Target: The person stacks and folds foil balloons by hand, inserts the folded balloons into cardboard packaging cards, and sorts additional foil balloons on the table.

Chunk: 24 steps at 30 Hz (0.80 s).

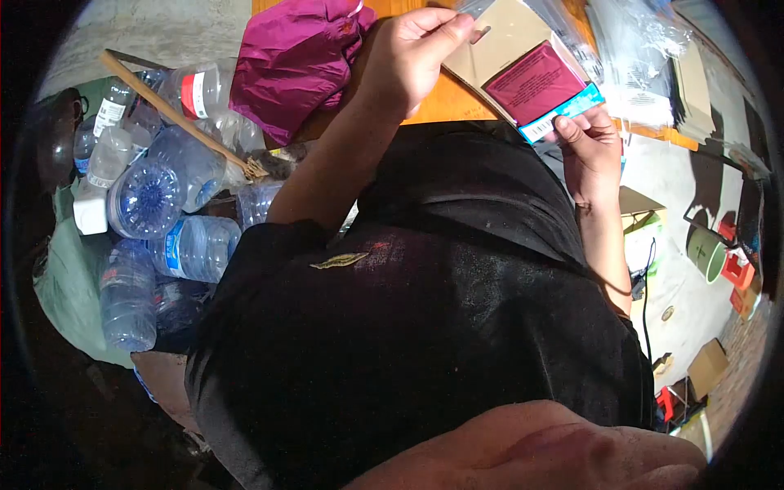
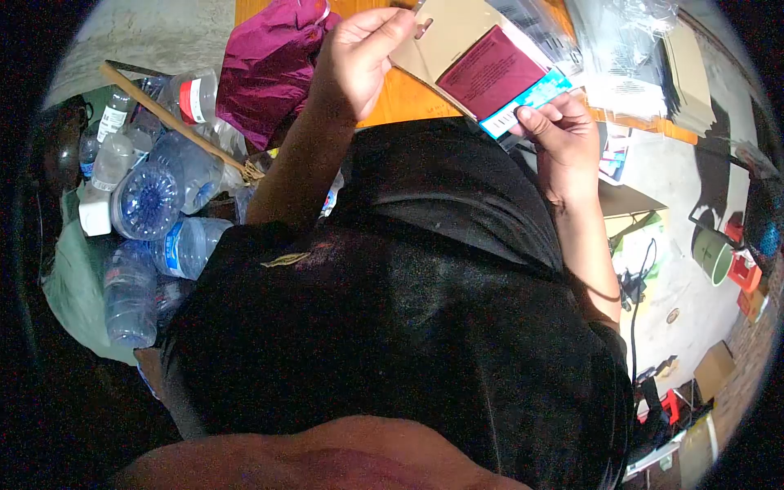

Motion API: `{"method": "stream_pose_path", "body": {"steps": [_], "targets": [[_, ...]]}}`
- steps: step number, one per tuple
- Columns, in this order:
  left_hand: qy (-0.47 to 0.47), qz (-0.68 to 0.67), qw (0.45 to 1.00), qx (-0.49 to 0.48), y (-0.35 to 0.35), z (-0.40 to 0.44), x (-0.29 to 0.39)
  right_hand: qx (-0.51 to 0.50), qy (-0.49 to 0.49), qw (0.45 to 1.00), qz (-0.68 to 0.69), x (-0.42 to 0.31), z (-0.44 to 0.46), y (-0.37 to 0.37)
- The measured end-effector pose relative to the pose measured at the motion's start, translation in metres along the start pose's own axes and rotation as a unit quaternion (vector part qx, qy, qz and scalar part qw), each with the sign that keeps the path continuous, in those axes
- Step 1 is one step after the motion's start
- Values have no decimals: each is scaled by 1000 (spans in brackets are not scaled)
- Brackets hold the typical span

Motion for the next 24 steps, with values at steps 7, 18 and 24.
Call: {"method": "stream_pose_path", "body": {"steps": [7, 18, 24], "targets": [[-30, 41, 998, -29, 0, -10, -5, -38, -24, 999, -3, 2, 0, -6], [-53, -12, 998, -44, 2, -8, -6, -43, -4, 999, 8, 1, 0, 1], [3, 24, 1000, -16, 7, -4, -4, -43, -15, 999, -2, 3, 0, -4]]}}
Point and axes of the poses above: each hand's wrist, its own z-axis towards the middle knuckle, its own y-axis out of the palm, x = y × z, the point moved 6 cm from there along z, towards the middle knuckle, and after that the axes turned 2 degrees about z, right-handed, at the moved point
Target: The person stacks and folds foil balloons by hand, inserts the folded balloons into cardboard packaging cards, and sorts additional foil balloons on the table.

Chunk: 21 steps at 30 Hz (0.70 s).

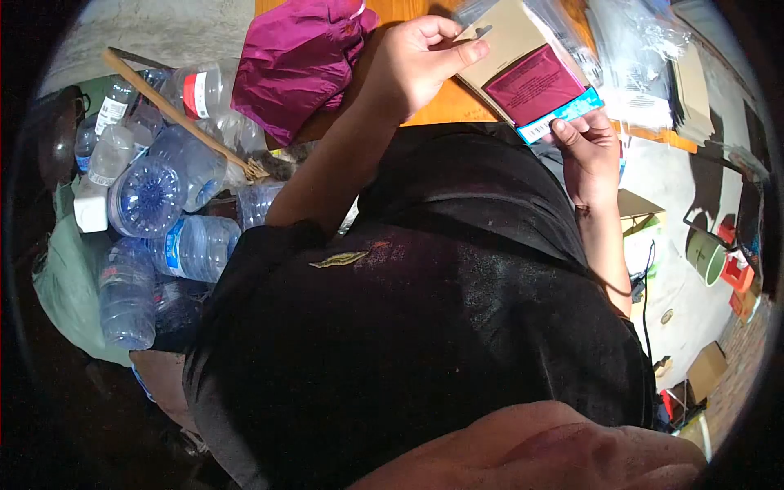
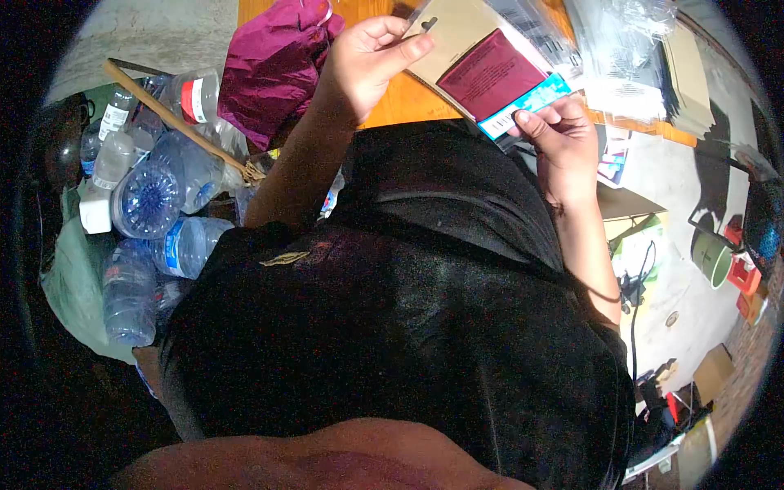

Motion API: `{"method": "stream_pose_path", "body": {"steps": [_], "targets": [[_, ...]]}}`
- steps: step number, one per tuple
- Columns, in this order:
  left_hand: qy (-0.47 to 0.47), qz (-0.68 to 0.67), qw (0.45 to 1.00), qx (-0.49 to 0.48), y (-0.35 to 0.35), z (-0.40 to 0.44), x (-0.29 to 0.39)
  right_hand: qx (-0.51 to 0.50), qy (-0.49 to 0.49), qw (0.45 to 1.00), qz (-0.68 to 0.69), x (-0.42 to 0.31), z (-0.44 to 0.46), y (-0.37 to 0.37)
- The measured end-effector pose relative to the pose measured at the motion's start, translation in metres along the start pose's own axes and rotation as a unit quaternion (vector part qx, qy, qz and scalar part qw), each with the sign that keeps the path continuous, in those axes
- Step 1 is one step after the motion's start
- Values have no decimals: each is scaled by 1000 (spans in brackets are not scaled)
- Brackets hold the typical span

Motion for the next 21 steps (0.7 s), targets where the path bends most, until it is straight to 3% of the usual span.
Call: {"method": "stream_pose_path", "body": {"steps": [2, 5, 11, 17, 19, 21], "targets": [[22, -48, 999, 10, 0, 0, 3, -1, 6, 1000, -3, 0, 1, 1], [-26, -26, 999, 20, -7, 0, -4, 3, 13, 1000, -15, -2, 1, 7], [34, 41, 998, 27, -8, 0, 4, 16, 2, 1000, -14, 1, 2, 2], [12, -7, 1000, -3, -4, 1, 2, 10, 6, 1000, -26, 1, 2, 3], [47, -41, 998, -17, 0, 6, 6, 7, 6, 999, -37, 1, 0, 5], [10, 2, 1000, -15, -8, 9, 3, 22, 15, 998, -58, 2, 0, 4]]}}
Point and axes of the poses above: each hand's wrist, its own z-axis towards the middle knuckle, its own y-axis out of the palm, x = y × z, the point moved 6 cm from there along z, towards the middle knuckle, and after that the axes turned 2 degrees about z, right-handed, at the moved point
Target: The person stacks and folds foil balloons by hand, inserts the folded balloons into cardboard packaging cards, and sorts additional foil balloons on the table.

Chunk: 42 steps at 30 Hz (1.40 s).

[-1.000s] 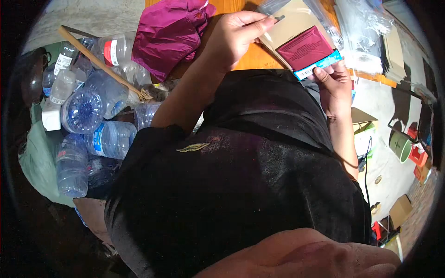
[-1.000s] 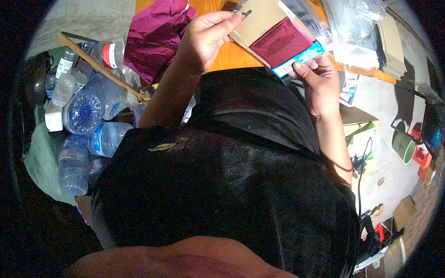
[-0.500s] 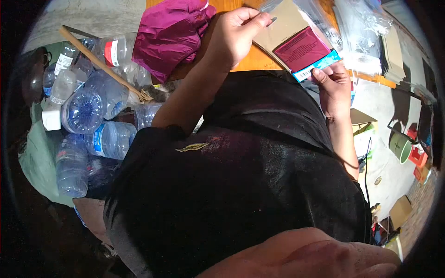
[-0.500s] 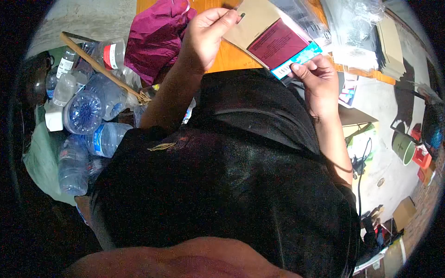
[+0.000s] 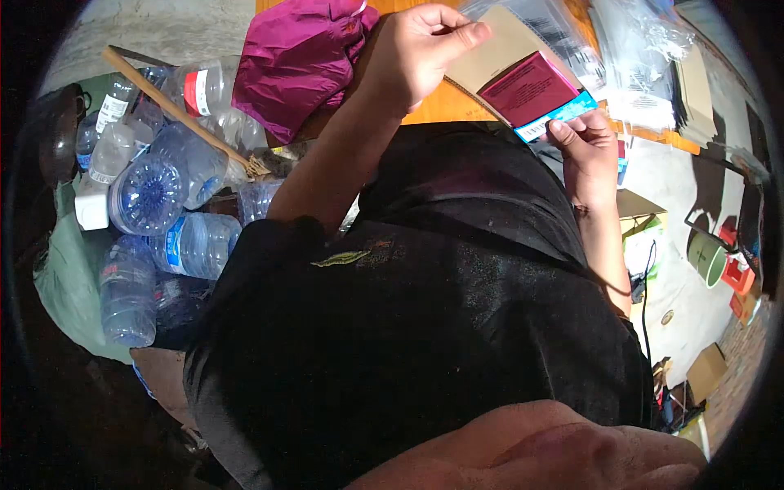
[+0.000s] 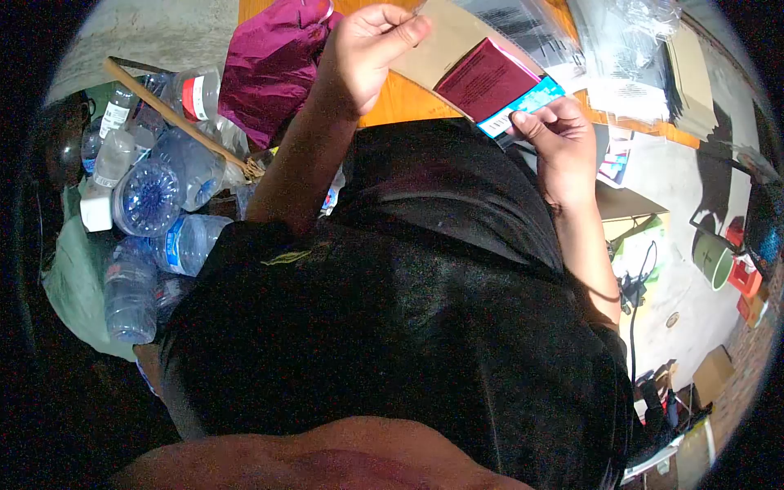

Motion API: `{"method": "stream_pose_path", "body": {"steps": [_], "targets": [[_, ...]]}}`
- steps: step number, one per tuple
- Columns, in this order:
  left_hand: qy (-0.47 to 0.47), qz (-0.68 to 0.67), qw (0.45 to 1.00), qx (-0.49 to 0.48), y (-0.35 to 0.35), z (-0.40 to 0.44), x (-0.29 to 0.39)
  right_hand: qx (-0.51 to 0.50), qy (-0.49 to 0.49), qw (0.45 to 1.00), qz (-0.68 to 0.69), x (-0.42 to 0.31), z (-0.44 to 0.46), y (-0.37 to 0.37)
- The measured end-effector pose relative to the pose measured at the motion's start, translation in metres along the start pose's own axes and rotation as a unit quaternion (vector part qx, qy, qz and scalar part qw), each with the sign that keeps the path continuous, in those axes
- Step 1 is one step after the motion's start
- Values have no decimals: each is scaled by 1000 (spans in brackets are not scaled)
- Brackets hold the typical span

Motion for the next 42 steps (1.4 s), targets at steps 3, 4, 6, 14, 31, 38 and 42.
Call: {"method": "stream_pose_path", "body": {"steps": [3, 4, 6, 14, 31, 38, 42], "targets": [[-55, 34, 998, 0, 4, -2, 11, 0, -4, 1000, 15, -3, 1, 1], [-75, 26, 997, 0, 7, -3, 14, 1, -4, 1000, 15, -4, 2, 1], [-57, 18, 998, 3, 8, -2, 8, 6, 5, 1000, 13, -3, 1, 1], [-70, -36, 997, -25, 5, -5, -11, 1, -3, 999, 42, 3, 2, -6], [-67, -49, 997, 3, 6, -12, -21, -4, -12, 998, 61, -10, -2, 12], [-52, -96, 994, 2, 12, -12, -13, 19, -7, 999, 49, -9, -2, 9], [-55, -108, 993, -10, 7, -13, -21, 29, 2, 997, 68, -5, 0, 4]]}}
Point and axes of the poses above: each hand's wrist, its own z-axis towards the middle knuckle, its own y-axis out of the palm, x = y × z, the point moved 6 cm from there along z, towards the middle knuckle, and after that the axes turned 2 degrees about z, right-handed, at the moved point
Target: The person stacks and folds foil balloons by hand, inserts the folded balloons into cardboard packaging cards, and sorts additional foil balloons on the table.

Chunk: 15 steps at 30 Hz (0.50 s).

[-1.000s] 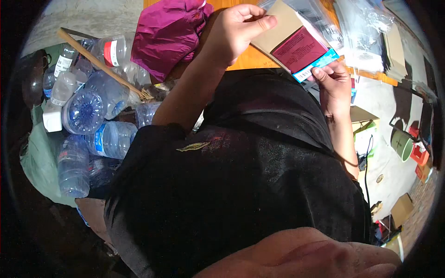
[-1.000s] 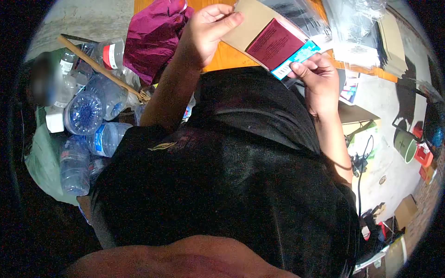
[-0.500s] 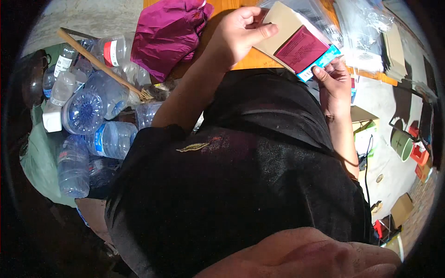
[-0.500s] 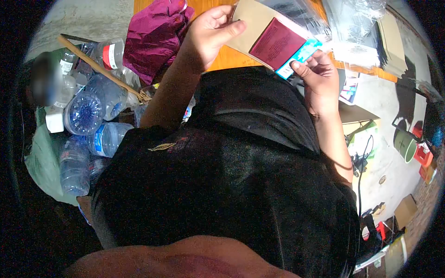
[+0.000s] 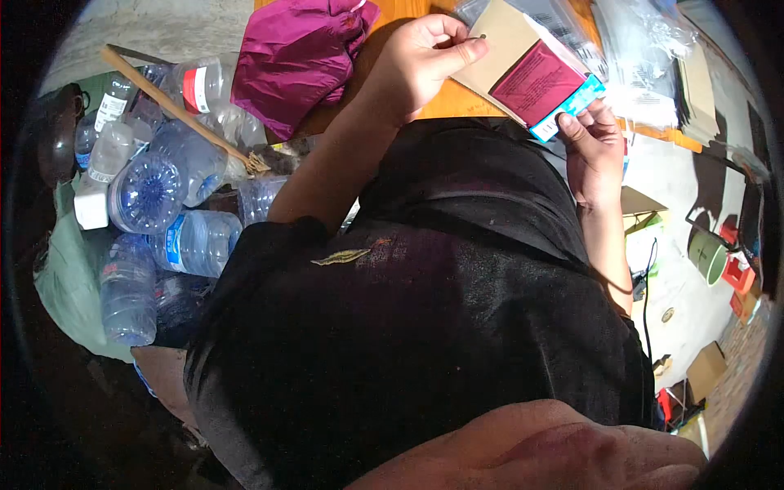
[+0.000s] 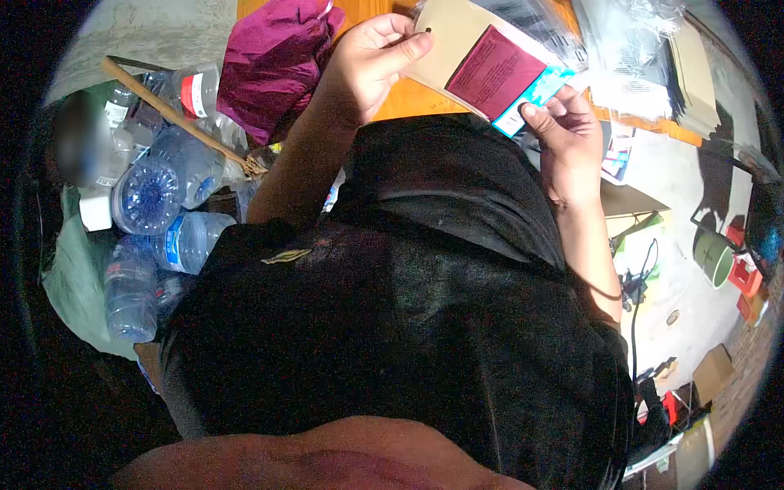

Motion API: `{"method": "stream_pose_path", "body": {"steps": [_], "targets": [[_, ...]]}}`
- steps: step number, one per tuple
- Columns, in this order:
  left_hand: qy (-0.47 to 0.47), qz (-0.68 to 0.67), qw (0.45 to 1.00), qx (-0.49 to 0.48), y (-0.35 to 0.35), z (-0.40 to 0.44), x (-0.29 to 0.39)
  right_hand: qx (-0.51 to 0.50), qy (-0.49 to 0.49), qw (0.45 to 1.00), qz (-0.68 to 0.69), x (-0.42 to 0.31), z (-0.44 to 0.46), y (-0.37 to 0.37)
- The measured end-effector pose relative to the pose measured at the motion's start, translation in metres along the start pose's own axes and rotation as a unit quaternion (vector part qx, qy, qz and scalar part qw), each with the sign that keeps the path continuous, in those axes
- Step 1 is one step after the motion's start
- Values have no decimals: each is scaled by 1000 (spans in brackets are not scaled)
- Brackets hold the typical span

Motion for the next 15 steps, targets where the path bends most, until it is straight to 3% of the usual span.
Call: {"method": "stream_pose_path", "body": {"steps": [3, 8, 11, 13, 15], "targets": [[-1, -4, 1000, 20, -2, -4, 3, -51, -24, 998, 5, 7, 4, -10], [-10, 13, 999, 38, -6, -3, 14, -53, -14, 998, 2, 6, 0, 0], [-78, 109, 990, 50, -12, -2, 6, -35, 0, 999, 12, 5, 0, -2], [-19, -28, 999, 41, -6, -2, 2, -32, -2, 999, 13, 5, 1, -3], [-7, -19, 999, 31, -3, -4, 4, -38, -3, 999, 7, 6, 0, -3]]}}
Point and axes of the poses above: each hand's wrist, its own z-axis towards the middle knuckle, its own y-axis out of the palm, x = y × z, the point moved 6 cm from there along z, towards the middle knuckle, and after that the axes turned 2 degrees about z, right-handed, at the moved point
